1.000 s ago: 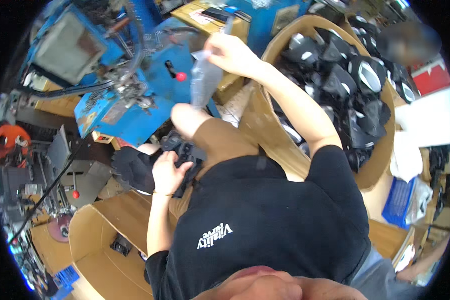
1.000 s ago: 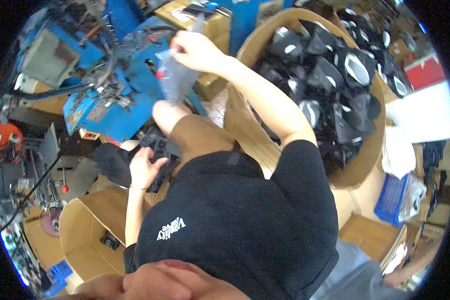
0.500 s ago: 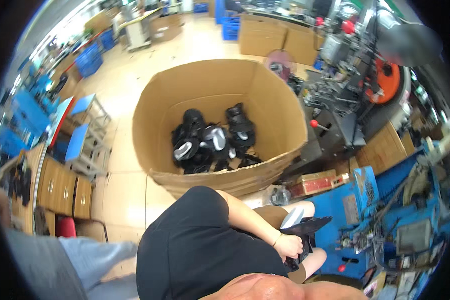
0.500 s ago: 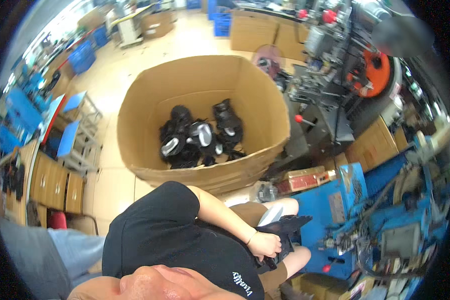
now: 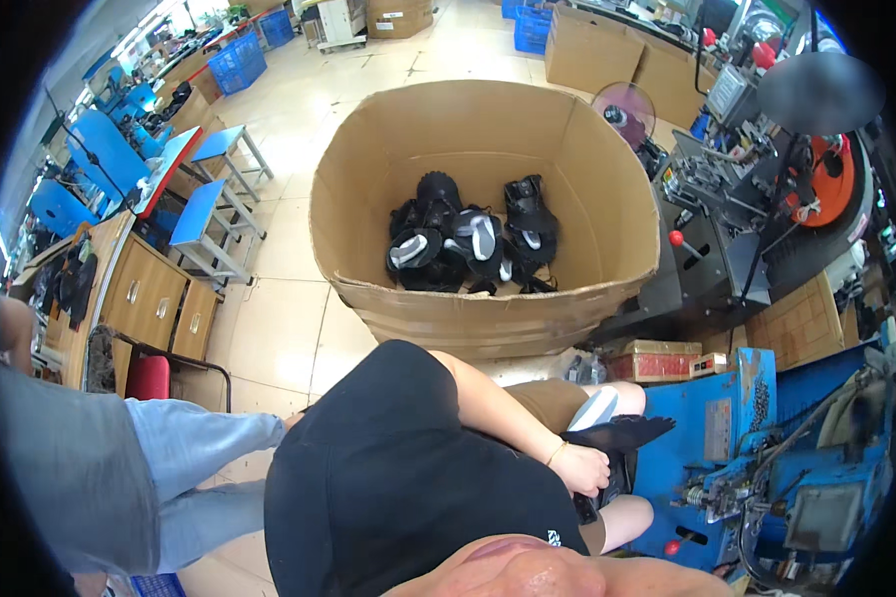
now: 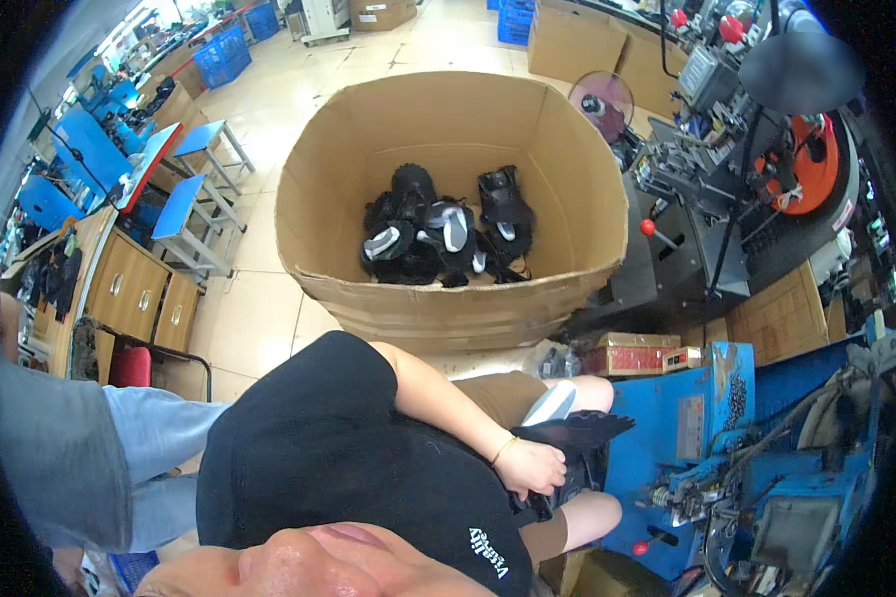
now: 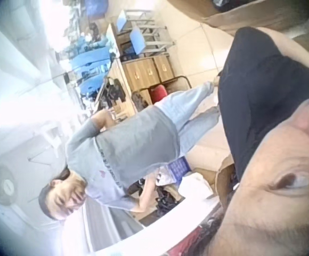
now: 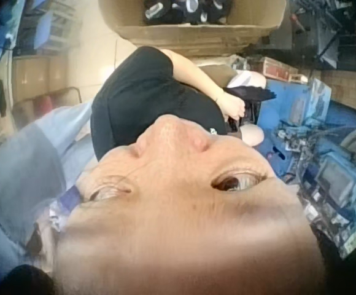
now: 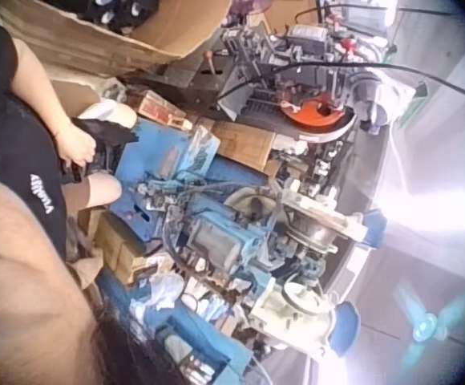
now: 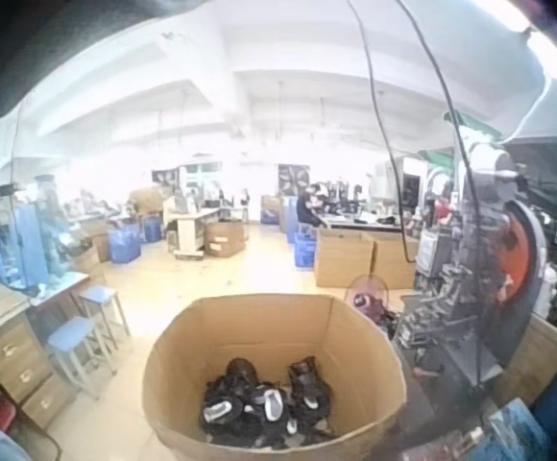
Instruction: The person attaches hardware to shoe uppers using a riveting machine and inspects a bag of metal fasteners by hand.
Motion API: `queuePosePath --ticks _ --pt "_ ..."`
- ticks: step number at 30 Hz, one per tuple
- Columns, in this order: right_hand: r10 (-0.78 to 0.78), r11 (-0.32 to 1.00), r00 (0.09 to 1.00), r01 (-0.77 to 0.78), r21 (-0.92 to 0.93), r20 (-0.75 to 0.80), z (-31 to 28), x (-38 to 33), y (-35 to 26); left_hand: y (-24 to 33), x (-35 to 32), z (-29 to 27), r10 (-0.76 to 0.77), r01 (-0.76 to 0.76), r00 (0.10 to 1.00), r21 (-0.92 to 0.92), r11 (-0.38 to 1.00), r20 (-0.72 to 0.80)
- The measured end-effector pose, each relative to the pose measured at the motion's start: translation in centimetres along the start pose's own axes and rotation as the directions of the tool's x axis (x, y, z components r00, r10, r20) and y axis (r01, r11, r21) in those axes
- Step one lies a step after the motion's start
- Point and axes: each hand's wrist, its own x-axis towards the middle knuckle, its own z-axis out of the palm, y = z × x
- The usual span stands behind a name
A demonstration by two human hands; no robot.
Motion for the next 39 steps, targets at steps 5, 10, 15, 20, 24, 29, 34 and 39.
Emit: queuePosePath --ticks 5,10,15,20,24,29,34,39 --pt "0.068 0.997 0.998 -0.069 0.027 0.012 -0.5 -3.3 0.9 0.3 0.5 0.2 0.015 -0.015 0.999 -0.001 1.000 0.029" --pt "0.070 0.995 0.997 -0.073 0.065 0.039 0.7 -3.6 -0.2 0.8 0.4 0.1 0.012 -0.012 1.000 -0.006 1.000 0.003" --pt "0.095 0.991 0.994 -0.100 0.088 0.058 0.7 -5.0 -1.5 0.7 0.4 -0.1 0.006 -0.006 1.000 -0.010 1.000 0.011" --pt "0.126 0.986 0.990 -0.131 0.103 0.058 0.3 -7.8 -3.8 0.7 0.3 -0.1 0.012 -0.013 1.000 0.012 1.000 0.019" --pt "0.176 0.976 0.983 -0.182 0.122 0.051 0.5 -12.5 -5.8 0.8 1.1 -0.5 0.037 -0.037 0.999 -0.039 0.999 0.007" --pt "0.295 0.938 0.955 -0.297 0.177 0.038 2.0 -19.7 -8.7 -0.5 3.3 -5.5 -0.197 0.107 0.955 -0.367 0.924 -0.219" --pt "-0.007 0.891 0.882 0.219 0.397 -0.472 1.7 -16.3 -27.4 0.9 3.7 -9.4 -0.243 0.143 0.956 -0.460 0.876 -0.166" --pt "0.026 0.728 0.974 0.137 0.672 -0.227 5.9 -13.0 -26.5 0.1 4.7 -9.1 -0.270 0.158 0.957 -0.589 0.792 -0.106"
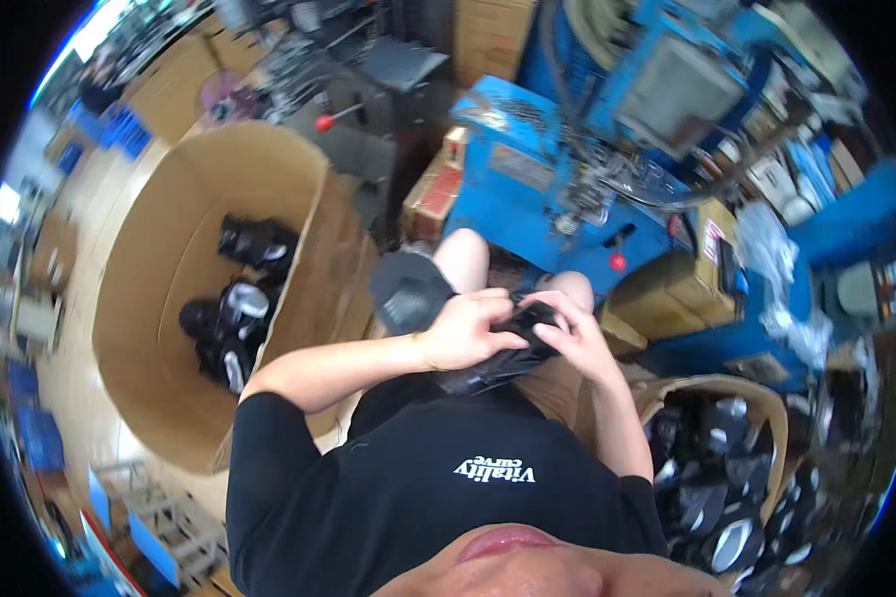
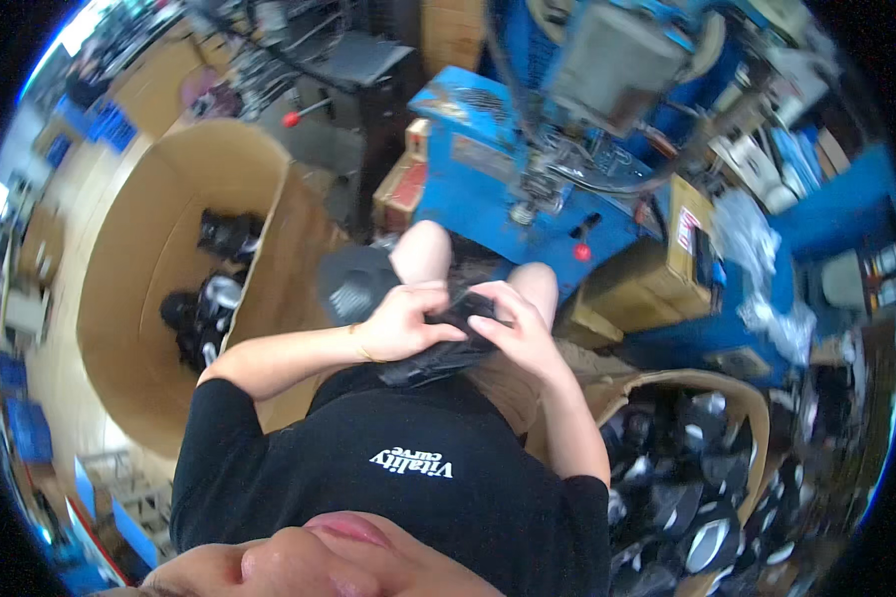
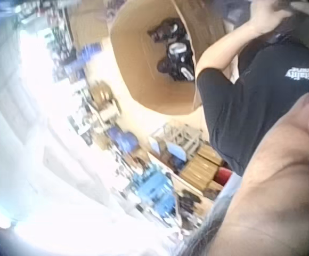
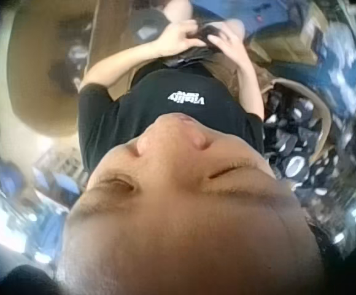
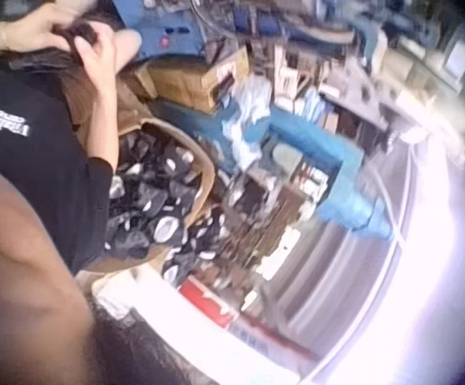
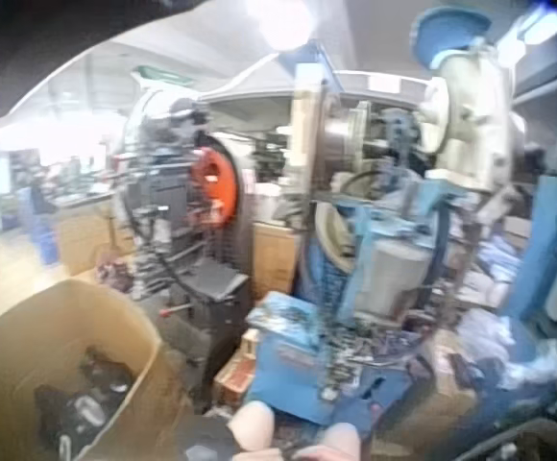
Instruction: The person attaches hardware to shoe uppers using a riveting machine and inspects a bag of metal fasteners by hand.
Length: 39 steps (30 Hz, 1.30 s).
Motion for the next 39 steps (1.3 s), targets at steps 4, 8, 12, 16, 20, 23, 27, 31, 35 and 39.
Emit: queuePosePath --ticks 4,8,12,16,20,23,27,31,35,39 --pt "-0.106 0.977 0.988 0.084 -0.197 -0.108 0.7 -3.0 1.4 -0.2 0.6 0.9 -0.206 0.218 0.963 -0.052 0.975 0.172" --pt "-0.096 0.993 0.960 0.076 -0.088 -0.264 1.8 -3.9 2.9 1.6 1.4 -0.2 -0.220 0.215 0.950 0.049 0.975 0.224" --pt "-0.049 0.999 0.965 0.046 -0.019 -0.256 1.6 -4.3 4.3 8.8 4.2 -6.2 0.263 -0.283 0.959 -0.258 0.924 -0.109" --pt "-0.035 0.998 0.962 0.048 0.043 -0.270 1.4 -4.1 3.6 15.2 5.3 -6.0 0.398 -0.479 0.858 -0.783 0.397 -0.324" --pt "-0.073 0.995 0.959 0.088 0.042 -0.275 1.6 -3.2 3.1 16.3 5.8 -5.0 0.473 -0.438 0.833 -0.865 0.246 -0.287" --pt "-0.089 0.995 0.972 0.094 0.012 -0.218 2.0 -2.6 4.3 15.5 5.4 -6.9 0.521 -0.405 0.823 -0.875 0.264 -0.224" --pt "-0.085 0.996 0.957 0.086 -0.010 -0.277 1.9 -2.8 3.1 14.1 6.8 -6.3 0.597 -0.317 0.797 -0.906 0.282 -0.093" --pt "-0.099 0.978 0.934 0.027 -0.207 -0.344 1.0 -3.2 3.1 8.2 8.3 -6.6 0.297 -0.179 0.952 -0.656 0.733 0.072" --pt "-0.111 0.993 0.936 0.091 -0.076 -0.334 -1.1 -1.9 3.0 -1.1 8.4 -6.1 -0.008 -0.008 0.910 0.036 0.999 0.415" --pt "-0.100 0.994 0.912 0.109 0.001 -0.397 -2.9 -1.9 4.1 -3.7 9.1 -5.0 -0.069 -0.068 0.742 0.178 0.982 0.666"
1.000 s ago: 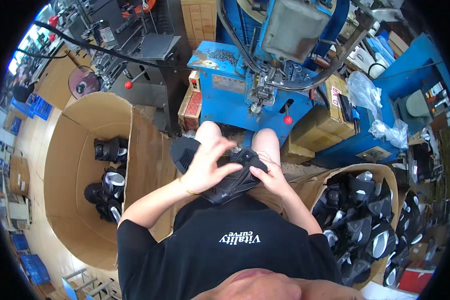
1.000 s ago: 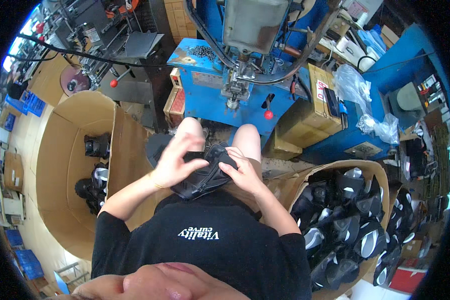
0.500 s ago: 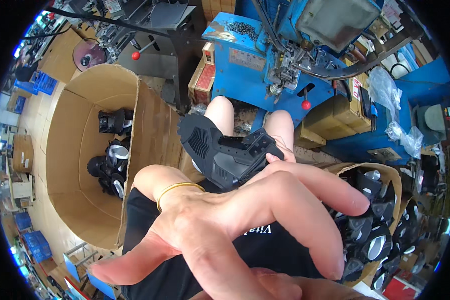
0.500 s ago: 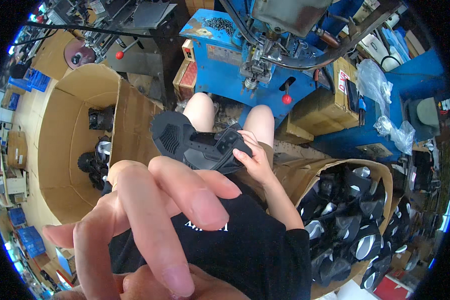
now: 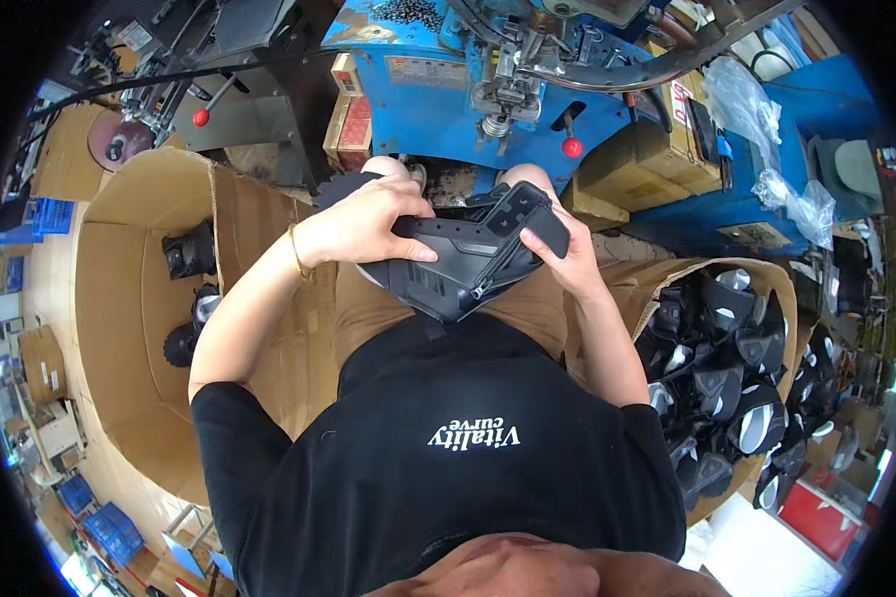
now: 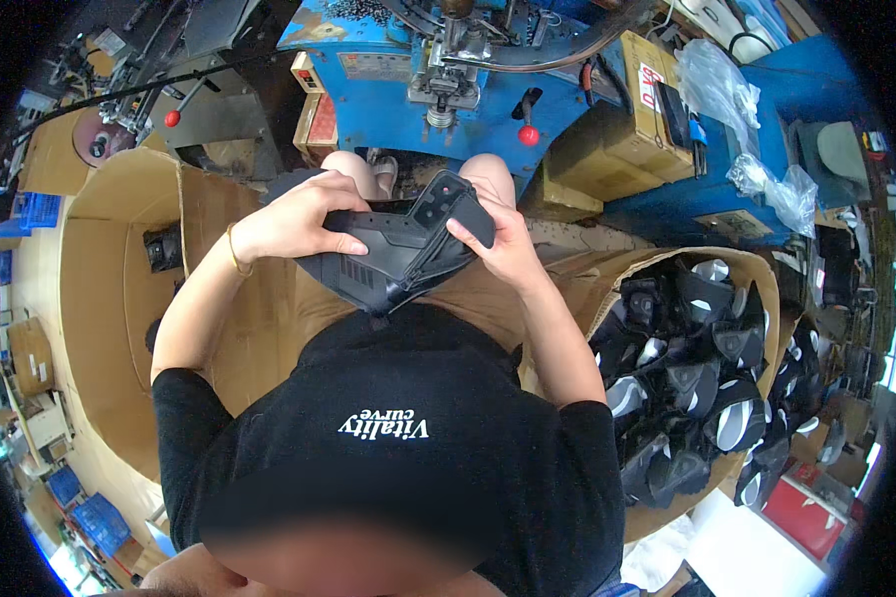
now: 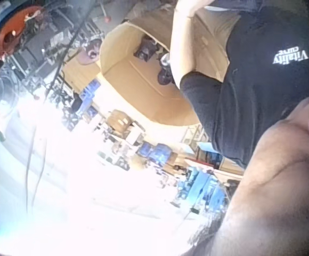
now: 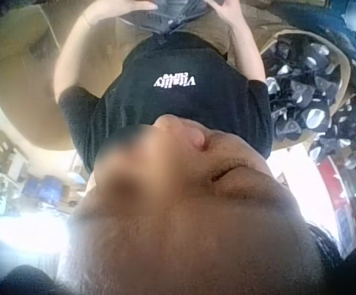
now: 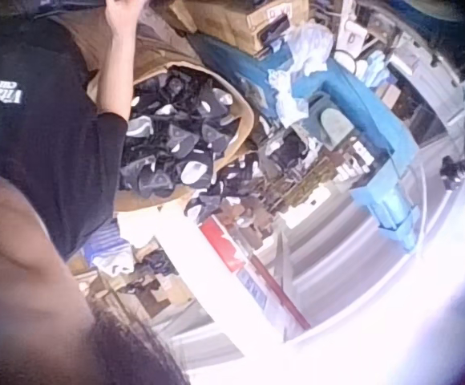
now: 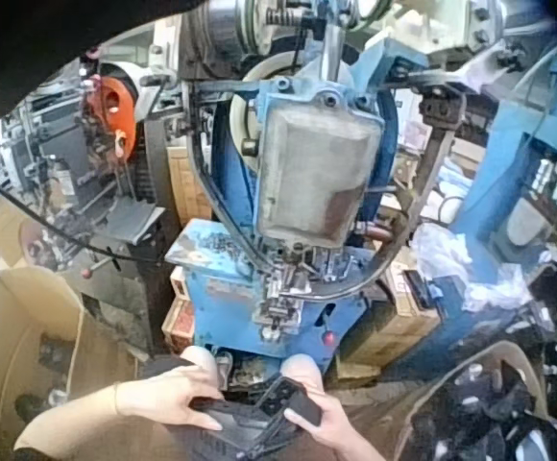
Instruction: The person attaches hardware to shoe uppers using a riveting machine and inspects a bag of metal fasteners by hand.
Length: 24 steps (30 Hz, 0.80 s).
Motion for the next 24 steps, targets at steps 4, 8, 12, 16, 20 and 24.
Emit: queuePosePath --ticks 4,8,12,16,20,24 --pt "0.344 0.920 0.933 -0.313 0.235 -0.107 -0.9 -0.8 0.8 0.2 1.8 0.0 -0.004 -0.009 0.996 -0.143 0.990 -0.090" --pt "-0.066 0.980 0.992 0.085 -0.178 0.110 -1.8 1.0 -1.1 0.8 3.1 0.9 -0.016 0.010 0.995 -0.063 0.998 -0.097" --pt "0.049 0.986 0.999 -0.047 -0.159 0.013 -2.4 1.2 -0.6 0.6 3.1 0.8 0.200 -0.181 0.964 0.117 0.977 -0.178" --pt "0.095 0.988 0.995 -0.095 -0.120 -0.012 -2.1 -0.3 -1.4 0.6 0.7 2.7 0.206 -0.185 0.962 0.131 0.974 -0.176" --pt "0.057 0.975 0.998 -0.047 -0.218 0.039 -1.0 -1.4 -2.7 1.3 -0.9 7.2 0.188 -0.166 0.909 0.090 0.982 -0.373" --pt "0.019 0.964 0.987 0.023 -0.263 0.158 -0.3 0.0 -3.0 2.7 -3.3 8.4 0.136 -0.049 0.840 0.176 0.983 -0.526"
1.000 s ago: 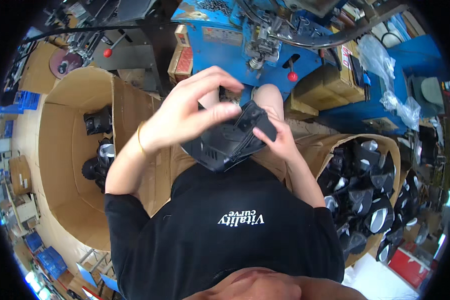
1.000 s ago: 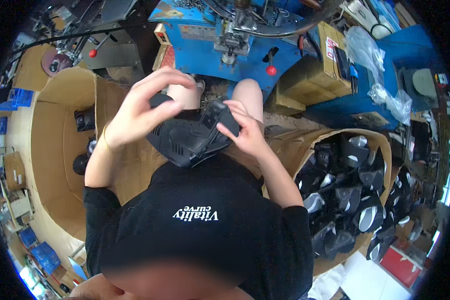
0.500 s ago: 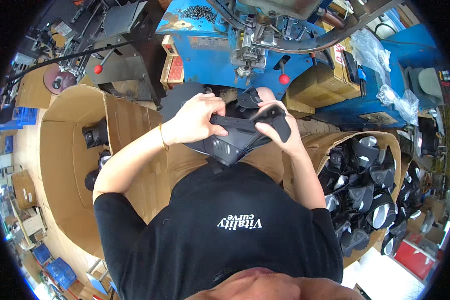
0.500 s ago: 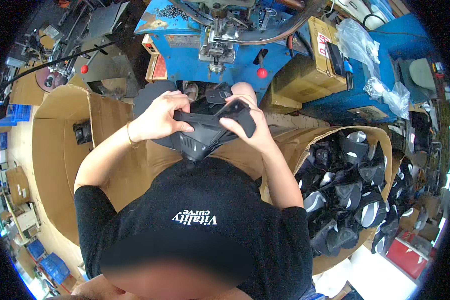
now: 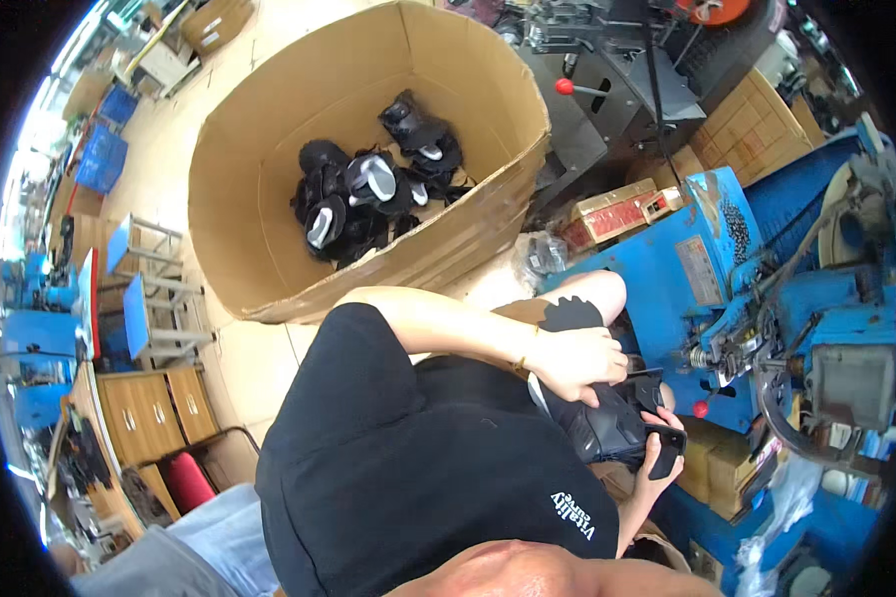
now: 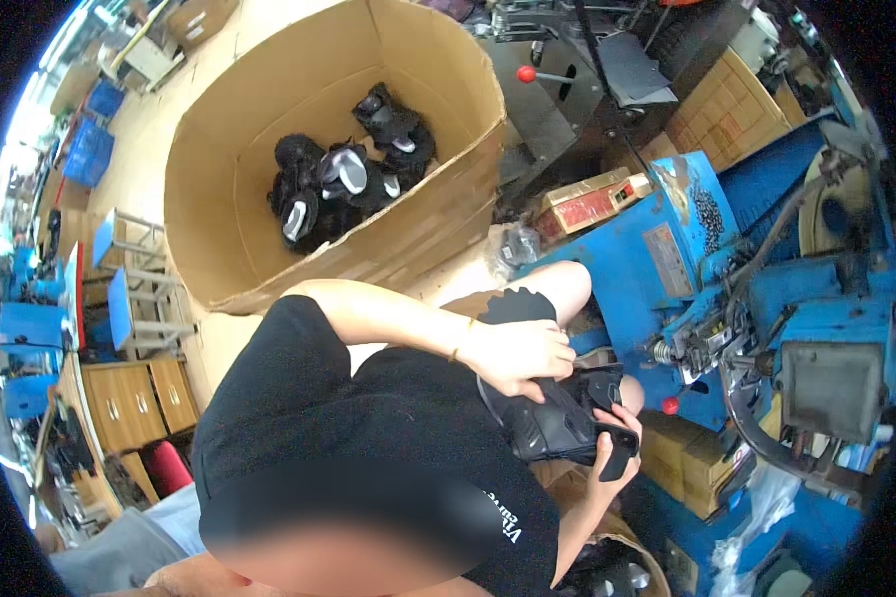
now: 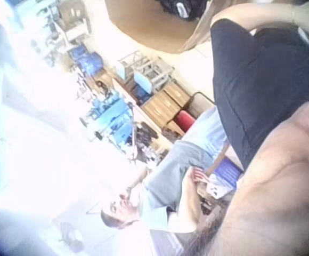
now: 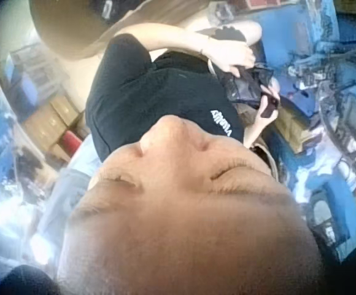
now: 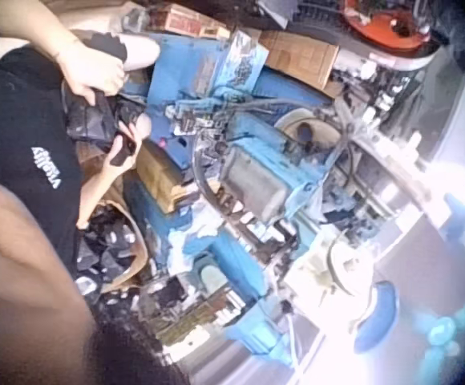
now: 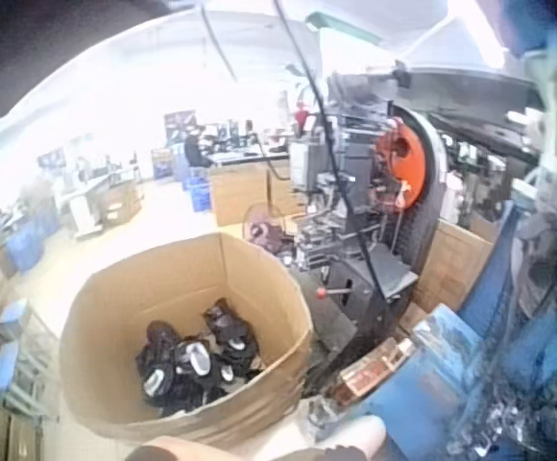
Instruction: The person attaches hardware to shoe uppers using a riveting machine and inspects a bag of metal fasteners by hand.
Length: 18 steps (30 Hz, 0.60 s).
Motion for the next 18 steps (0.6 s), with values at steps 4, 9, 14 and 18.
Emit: queuePosePath --ticks 4,9,14,18 --pt "0.037 0.998 0.996 -0.041 0.048 0.078 0.1 0.8 -1.3 -0.2 -1.9 -6.1 -0.354 0.391 0.907 0.144 0.909 -0.227" --pt "0.087 0.993 0.992 -0.079 0.087 -0.092 -1.1 -1.4 -0.6 -8.9 -12.8 -10.4 -0.893 0.934 0.296 0.297 0.197 -0.339" --pt "0.173 0.968 0.974 -0.142 0.207 -0.143 -2.4 -0.7 -0.3 -9.2 -16.1 -5.9 -0.799 0.798 0.542 0.458 0.393 -0.258" --pt "0.193 0.943 0.963 -0.129 0.307 -0.187 -3.8 -1.5 0.3 -7.3 -14.8 -3.3 -0.758 0.661 0.646 0.569 0.490 -0.097"
